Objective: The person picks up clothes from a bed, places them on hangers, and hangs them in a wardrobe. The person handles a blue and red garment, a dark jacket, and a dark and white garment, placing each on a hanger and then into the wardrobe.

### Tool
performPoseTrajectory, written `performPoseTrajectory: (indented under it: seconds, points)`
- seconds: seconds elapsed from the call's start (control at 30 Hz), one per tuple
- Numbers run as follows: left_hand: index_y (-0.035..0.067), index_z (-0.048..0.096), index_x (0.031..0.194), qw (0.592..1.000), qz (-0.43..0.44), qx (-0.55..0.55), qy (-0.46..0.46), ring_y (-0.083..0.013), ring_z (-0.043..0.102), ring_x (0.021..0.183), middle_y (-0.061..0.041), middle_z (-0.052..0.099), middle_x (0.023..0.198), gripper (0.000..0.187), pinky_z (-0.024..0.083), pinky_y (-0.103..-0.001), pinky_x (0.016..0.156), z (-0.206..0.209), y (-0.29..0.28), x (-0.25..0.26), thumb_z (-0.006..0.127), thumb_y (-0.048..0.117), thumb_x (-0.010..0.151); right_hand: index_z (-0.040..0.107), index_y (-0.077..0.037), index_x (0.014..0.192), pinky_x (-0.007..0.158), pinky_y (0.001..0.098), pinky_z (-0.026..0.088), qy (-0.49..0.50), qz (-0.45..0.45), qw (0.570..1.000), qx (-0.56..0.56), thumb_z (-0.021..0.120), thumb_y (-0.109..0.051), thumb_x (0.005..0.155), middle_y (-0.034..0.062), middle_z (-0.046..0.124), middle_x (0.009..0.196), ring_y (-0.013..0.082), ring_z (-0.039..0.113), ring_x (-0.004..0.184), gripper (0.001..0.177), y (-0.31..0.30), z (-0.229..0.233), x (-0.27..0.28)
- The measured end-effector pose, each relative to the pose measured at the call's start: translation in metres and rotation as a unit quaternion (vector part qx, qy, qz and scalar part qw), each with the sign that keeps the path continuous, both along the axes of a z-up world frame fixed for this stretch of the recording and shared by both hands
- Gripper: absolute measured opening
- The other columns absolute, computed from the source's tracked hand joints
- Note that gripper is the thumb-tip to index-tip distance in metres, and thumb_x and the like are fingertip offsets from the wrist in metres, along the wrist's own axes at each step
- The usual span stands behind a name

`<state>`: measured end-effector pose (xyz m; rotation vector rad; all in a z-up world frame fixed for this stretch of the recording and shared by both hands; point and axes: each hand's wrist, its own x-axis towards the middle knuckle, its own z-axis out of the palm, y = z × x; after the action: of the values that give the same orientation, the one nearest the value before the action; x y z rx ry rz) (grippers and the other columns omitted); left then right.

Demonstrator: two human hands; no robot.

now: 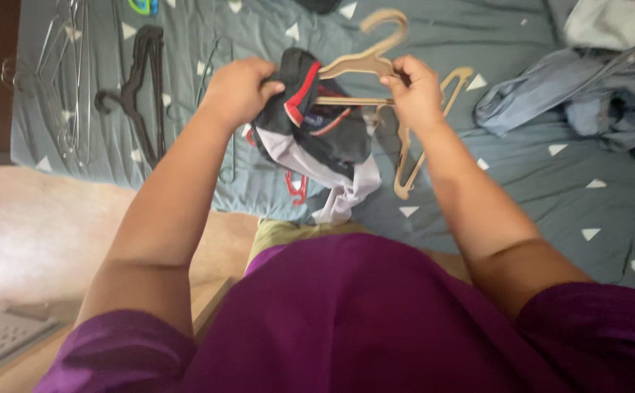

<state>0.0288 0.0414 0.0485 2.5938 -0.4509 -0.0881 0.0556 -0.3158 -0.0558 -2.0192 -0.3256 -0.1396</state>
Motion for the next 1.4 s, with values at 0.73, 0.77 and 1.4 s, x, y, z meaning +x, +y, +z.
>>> performPoseTrajectory:
  seconds: [0.73,0.77,1.4]
  points:
    - [0.001,0.066,0.098,0.988,-0.082,-0.097,-0.087,-0.0438,0.063,0.096,-0.020,0.066,0.098,0.022,0.049,-0.051,0.080,0.100,0.008,0.008,0.070,0.023,0.097,0.081,-0.005,0.107,0.081,0.0420,0.057,0.419,-0.128,0.875,-0.206,0.077,-0.050,0.076,0.0157,0.074,0.100,0.0265,0.072,0.093,0.054,0.097,-0.120,0.010]
    - [0.000,0.065,0.099,0.986,-0.089,-0.101,-0.098,-0.0440,0.063,0.097,-0.020,0.066,0.098,0.023,0.049,-0.051,0.080,0.105,0.016,0.006,0.070,0.023,0.097,0.078,-0.007,0.109,0.079,0.0467,0.056,0.399,-0.151,0.897,-0.116,0.072,-0.048,0.080,0.0144,0.074,0.100,0.0304,0.071,0.094,0.050,0.101,-0.124,0.010]
    - [0.000,0.067,0.104,0.944,-0.094,-0.182,-0.257,-0.0458,0.063,0.095,-0.023,0.067,0.098,0.021,0.050,-0.050,0.079,0.198,0.120,0.042,0.074,0.017,0.095,0.074,-0.014,0.115,0.077,0.0297,0.051,-0.073,-0.150,0.976,0.139,0.074,-0.011,0.102,-0.0053,0.071,0.103,0.0082,0.064,0.088,0.014,-0.059,0.289,0.021]
